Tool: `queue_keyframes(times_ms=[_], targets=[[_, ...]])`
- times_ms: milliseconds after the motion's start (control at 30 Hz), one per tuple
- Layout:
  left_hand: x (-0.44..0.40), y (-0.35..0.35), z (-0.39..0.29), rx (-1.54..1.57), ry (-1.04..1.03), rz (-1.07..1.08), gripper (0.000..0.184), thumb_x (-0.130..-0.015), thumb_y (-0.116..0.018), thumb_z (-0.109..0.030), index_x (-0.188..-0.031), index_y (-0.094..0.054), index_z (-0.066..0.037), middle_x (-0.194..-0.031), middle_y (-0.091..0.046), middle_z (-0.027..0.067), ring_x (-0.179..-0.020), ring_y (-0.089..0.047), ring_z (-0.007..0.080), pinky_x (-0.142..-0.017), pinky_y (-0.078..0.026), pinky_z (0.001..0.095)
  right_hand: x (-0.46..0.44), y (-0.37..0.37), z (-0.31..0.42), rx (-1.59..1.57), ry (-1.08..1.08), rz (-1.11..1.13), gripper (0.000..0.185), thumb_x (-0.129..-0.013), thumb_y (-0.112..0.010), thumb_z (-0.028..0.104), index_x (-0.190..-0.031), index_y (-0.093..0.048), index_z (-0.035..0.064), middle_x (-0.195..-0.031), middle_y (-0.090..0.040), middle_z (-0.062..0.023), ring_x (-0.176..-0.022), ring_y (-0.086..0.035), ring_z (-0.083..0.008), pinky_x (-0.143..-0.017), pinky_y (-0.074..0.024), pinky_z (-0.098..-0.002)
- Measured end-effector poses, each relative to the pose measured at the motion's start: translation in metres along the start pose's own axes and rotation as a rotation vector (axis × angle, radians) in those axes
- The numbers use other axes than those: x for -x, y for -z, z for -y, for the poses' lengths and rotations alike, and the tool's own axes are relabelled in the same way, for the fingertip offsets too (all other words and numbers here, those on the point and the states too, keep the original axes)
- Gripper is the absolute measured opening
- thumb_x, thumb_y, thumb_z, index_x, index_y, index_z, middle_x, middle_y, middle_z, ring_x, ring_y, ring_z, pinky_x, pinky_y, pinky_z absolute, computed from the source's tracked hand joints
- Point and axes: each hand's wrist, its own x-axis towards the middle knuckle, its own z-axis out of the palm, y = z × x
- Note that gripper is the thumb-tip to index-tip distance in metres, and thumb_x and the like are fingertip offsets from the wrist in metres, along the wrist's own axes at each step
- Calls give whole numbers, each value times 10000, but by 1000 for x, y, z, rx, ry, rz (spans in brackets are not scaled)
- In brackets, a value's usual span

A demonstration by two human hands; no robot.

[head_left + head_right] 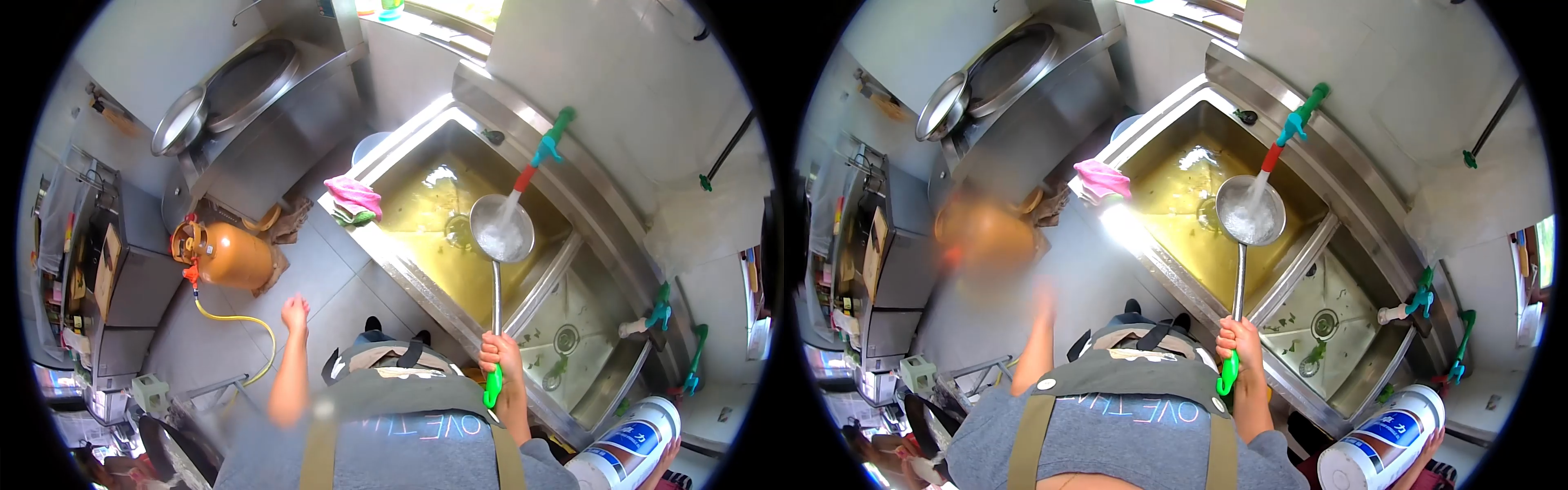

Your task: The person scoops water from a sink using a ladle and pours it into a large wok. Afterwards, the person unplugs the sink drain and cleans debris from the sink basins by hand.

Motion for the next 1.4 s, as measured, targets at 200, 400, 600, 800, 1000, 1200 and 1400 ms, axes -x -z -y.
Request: queue_keyframes(times_ms=[200, 400, 600, 800, 1000, 1200, 1400], targets=[[57, -133, -168, -72, -283, 394, 247, -820, -556, -249, -752, -574, -12, -626, -513, -10, -560, -458, 52, -496, -355, 185, 4, 6, 6, 41, 21, -4, 124, -821, -465, 42, -729, -402, 98, -477, -278, 64, -344, -262, -25, -290, -240, -188], [133, -258, -268, -173, -713, 682, 286, -786, -586, -290, -868, -616, -17, -755, -607, 56, -700, -554, 119, -656, -426, 247, 0, 11, 13, 88, 21, -6, 124, -830, -461, 64, -724, -398, 76, -486, -289, 56, -348, -276, -27, -294, -250, -193], [201, -367, -302, -437, -878, 877, 398, -748, -598, -371, -888, -601, 1, -769, -599, 96, -700, -568, 160, -636, -441, 268, -1, 13, 18, 88, 8, 29, 132, -835, -452, 68, -726, -377, 76, -496, -290, 51, -351, -282, -32, -296, -260, -199], [245, -432, -307, -518, -911, 904, 574, -686, -611, -471, -813, -552, 86, -742, -594, 199, -700, -593, 302, -639, -461, 354, 0, 17, 21, 89, -19, 27, 136, -812, -470, 48, -745, -363, 99, -493, -289, 48, -347, -285, -38, -293, -261, -209], [247, -479, -291, -471, -992, 591, 485, -660, -650, -414, -696, -565, 62, -692, -580, 244, -686, -589, 365, -618, -468, 405, 1, 25, 24, 84, -70, -8, 143, -805, -481, 48, -742, -367, 106, -487, -287, 47, -343, -285, -39, -284, -253, -214], [250, -469, -299, -575, -1087, 722, 446, -592, -680, -377, -592, -571, 55, -604, -577, 211, -611, -597, 326, -577, -467, 385, 0, 27, 29, 74, -73, -10, 138, -795, -488, 59, -735, -374, 107, -499, -296, 49, -353, -282, -36, -283, -258, -216], [247, -470, -302, -693, -1042, 775, 391, -602, -645, -327, -639, -582, 56, -595, -581, 164, -593, -590, 277, -583, -466, 346, -1, 35, 28, 24, -95, -2, 143, -791, -495, 61, -737, -371, 107, -513, -311, 45, -360, -288, -39, -286, -259, -216]])
